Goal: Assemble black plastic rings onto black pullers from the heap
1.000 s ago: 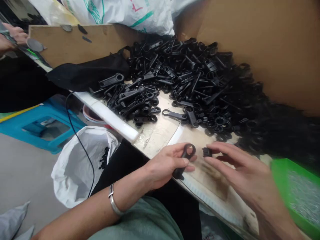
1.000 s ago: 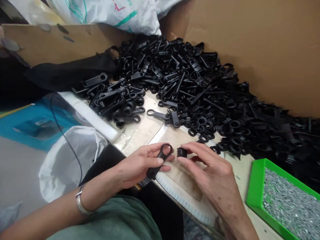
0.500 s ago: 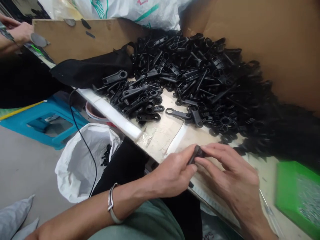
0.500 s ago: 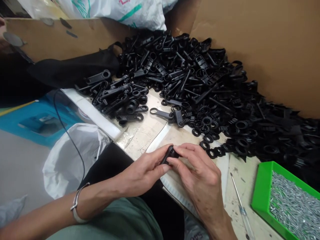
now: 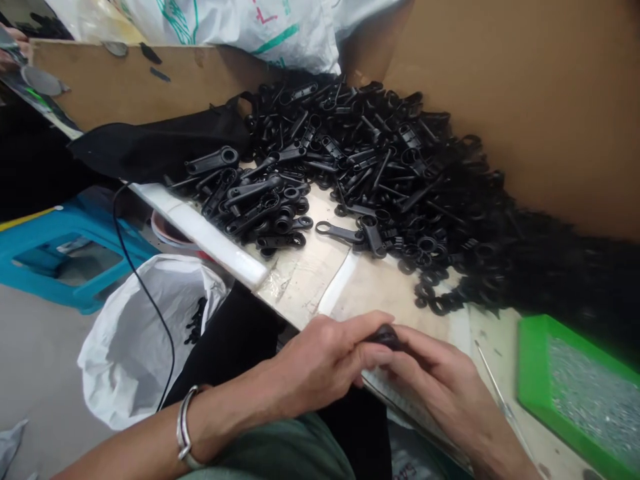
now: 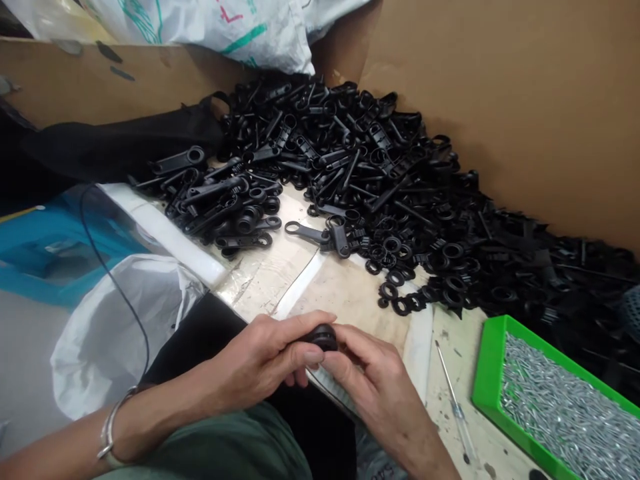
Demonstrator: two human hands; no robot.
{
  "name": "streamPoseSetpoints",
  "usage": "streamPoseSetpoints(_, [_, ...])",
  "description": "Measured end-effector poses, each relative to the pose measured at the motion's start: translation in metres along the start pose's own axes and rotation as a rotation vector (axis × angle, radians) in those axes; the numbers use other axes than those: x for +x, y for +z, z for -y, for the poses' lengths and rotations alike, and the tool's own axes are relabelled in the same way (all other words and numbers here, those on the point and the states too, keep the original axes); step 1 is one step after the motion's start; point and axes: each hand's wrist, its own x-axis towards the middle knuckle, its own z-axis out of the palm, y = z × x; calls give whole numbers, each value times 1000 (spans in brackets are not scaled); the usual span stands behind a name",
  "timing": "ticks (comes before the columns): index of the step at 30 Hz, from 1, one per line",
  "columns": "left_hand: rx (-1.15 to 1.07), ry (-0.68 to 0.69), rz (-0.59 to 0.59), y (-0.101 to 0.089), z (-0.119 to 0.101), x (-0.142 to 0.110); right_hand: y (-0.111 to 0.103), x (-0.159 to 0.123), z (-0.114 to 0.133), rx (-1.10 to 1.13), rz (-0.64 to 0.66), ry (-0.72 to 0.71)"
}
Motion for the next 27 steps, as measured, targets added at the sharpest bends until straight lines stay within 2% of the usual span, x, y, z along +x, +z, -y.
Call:
streamPoseSetpoints(1, [18,16,-1,0,0,0,5,0,2,19,24,13])
streamPoseSetpoints(3, [91,57,-58,1,1,2,17,3,6,96,-24,54])
streamPoseSetpoints(5, [229,101,-134,-1,1,4,27,8,10,167,-88,80])
streamPoseSetpoints(7, [405,155,-185,-6,-1,6,28,15,10,149,-77,60])
streamPoseSetpoints(9, [623,234,-263,-17,-7,6,17,20,3,3,-93,5])
streamPoseSetpoints(11, [842,323,-418,-36,-16,5,-6,22,-12,-258,-223,-59])
streamPoseSetpoints(13, [1009,375,-613,-62,-24,6,-33,22,-32,-572,-392,-133])
streamPoseSetpoints(16, [1154,336,-831,-106,-32,15,-62,24,-56,-871,-452,-185])
streamPoseSetpoints(19, [1205,219,-885,-142,-34,32,-72,33,-65,-924,-356,-188])
streamPoseSetpoints(21, [1240,151,-883,-157,-36,42,-73,39,-67,-952,-282,-193])
streamPoseSetpoints(24, [1300,89,-858,-170,-41,51,-75,44,-69,-972,-225,-205])
streamPoseSetpoints(27, [1300,82,-857,-173,-44,53,-80,43,-75,-961,-210,-228])
